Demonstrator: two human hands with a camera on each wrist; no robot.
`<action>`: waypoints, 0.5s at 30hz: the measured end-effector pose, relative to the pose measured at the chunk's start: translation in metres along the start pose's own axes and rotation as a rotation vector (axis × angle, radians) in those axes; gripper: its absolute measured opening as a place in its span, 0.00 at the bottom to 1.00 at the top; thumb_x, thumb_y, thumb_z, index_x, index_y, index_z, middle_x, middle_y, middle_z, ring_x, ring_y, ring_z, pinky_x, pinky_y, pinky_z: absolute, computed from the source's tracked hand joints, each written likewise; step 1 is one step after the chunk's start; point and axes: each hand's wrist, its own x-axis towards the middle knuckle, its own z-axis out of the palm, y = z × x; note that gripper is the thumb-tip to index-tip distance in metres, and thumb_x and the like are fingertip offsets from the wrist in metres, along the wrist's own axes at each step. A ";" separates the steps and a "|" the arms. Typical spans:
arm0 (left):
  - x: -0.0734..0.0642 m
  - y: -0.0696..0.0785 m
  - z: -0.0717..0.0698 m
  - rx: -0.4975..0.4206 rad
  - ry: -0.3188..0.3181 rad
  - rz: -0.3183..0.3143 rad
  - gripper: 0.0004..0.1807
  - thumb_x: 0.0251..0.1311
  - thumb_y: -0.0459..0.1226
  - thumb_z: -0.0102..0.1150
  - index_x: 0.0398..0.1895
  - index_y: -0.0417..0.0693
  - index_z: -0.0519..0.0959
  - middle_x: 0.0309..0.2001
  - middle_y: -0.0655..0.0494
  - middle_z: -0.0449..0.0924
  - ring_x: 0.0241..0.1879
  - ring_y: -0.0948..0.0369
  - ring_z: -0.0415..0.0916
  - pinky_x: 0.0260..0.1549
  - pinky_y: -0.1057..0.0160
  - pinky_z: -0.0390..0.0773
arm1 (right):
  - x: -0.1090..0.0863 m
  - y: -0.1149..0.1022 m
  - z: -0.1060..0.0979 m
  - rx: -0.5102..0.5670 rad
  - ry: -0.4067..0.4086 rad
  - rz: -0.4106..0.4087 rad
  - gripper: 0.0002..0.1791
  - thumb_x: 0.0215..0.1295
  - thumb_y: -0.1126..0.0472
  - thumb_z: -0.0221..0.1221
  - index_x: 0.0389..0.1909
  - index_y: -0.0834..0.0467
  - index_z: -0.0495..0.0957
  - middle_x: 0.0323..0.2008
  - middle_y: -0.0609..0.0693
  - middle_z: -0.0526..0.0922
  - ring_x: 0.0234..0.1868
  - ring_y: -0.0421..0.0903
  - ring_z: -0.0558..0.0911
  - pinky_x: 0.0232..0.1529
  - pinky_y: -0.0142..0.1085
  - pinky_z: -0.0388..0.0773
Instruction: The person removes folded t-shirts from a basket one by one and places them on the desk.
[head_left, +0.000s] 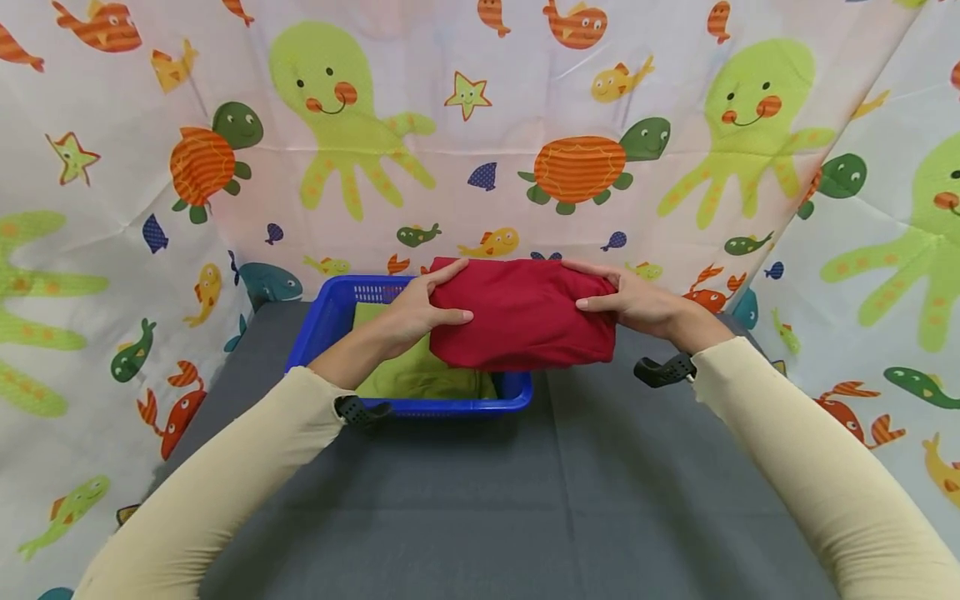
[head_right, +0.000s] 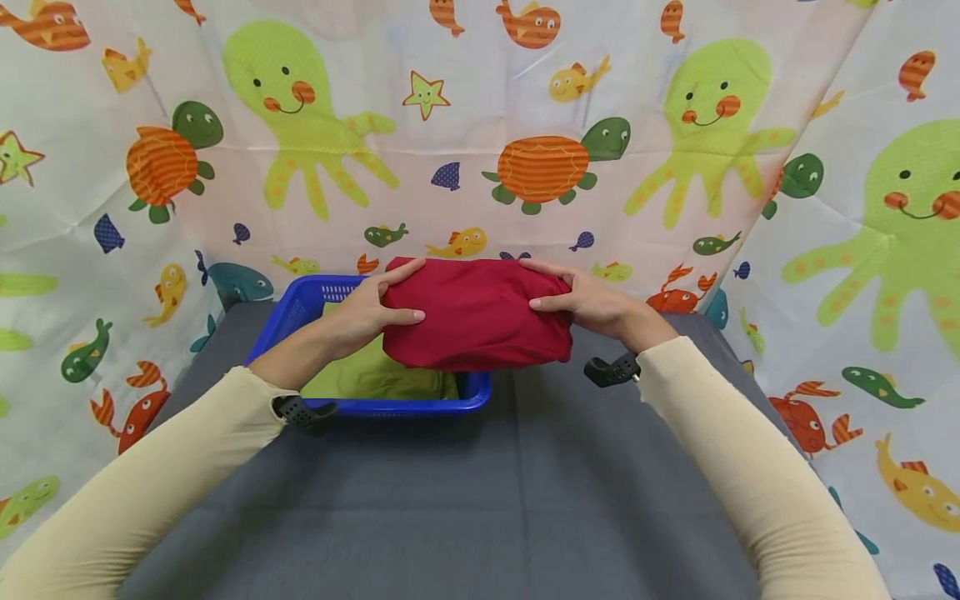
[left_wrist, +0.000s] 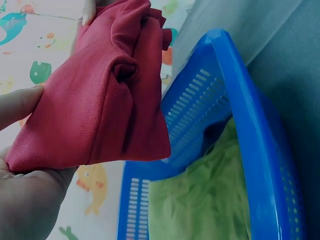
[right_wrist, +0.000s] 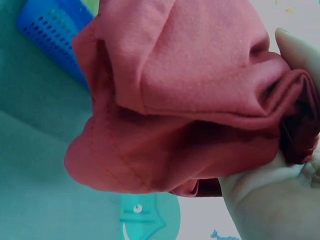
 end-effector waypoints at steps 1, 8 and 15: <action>0.002 0.000 0.002 -0.005 -0.002 0.001 0.47 0.65 0.27 0.61 0.82 0.64 0.52 0.72 0.49 0.63 0.67 0.49 0.70 0.49 0.63 0.85 | -0.001 0.001 -0.003 -0.005 0.000 0.002 0.39 0.75 0.65 0.55 0.81 0.44 0.52 0.65 0.48 0.70 0.61 0.45 0.74 0.49 0.35 0.85; 0.020 -0.005 0.022 -0.038 -0.013 -0.007 0.47 0.65 0.27 0.62 0.80 0.69 0.54 0.70 0.50 0.67 0.64 0.51 0.74 0.48 0.62 0.85 | -0.012 0.010 -0.023 -0.008 0.029 0.036 0.38 0.76 0.64 0.54 0.81 0.44 0.51 0.64 0.44 0.71 0.59 0.43 0.76 0.49 0.34 0.84; 0.035 -0.010 0.038 -0.014 0.002 -0.018 0.47 0.64 0.28 0.63 0.80 0.69 0.55 0.70 0.48 0.66 0.62 0.50 0.74 0.52 0.57 0.85 | -0.018 0.018 -0.037 -0.047 0.058 0.052 0.38 0.75 0.64 0.54 0.81 0.45 0.52 0.63 0.45 0.71 0.60 0.44 0.74 0.49 0.35 0.84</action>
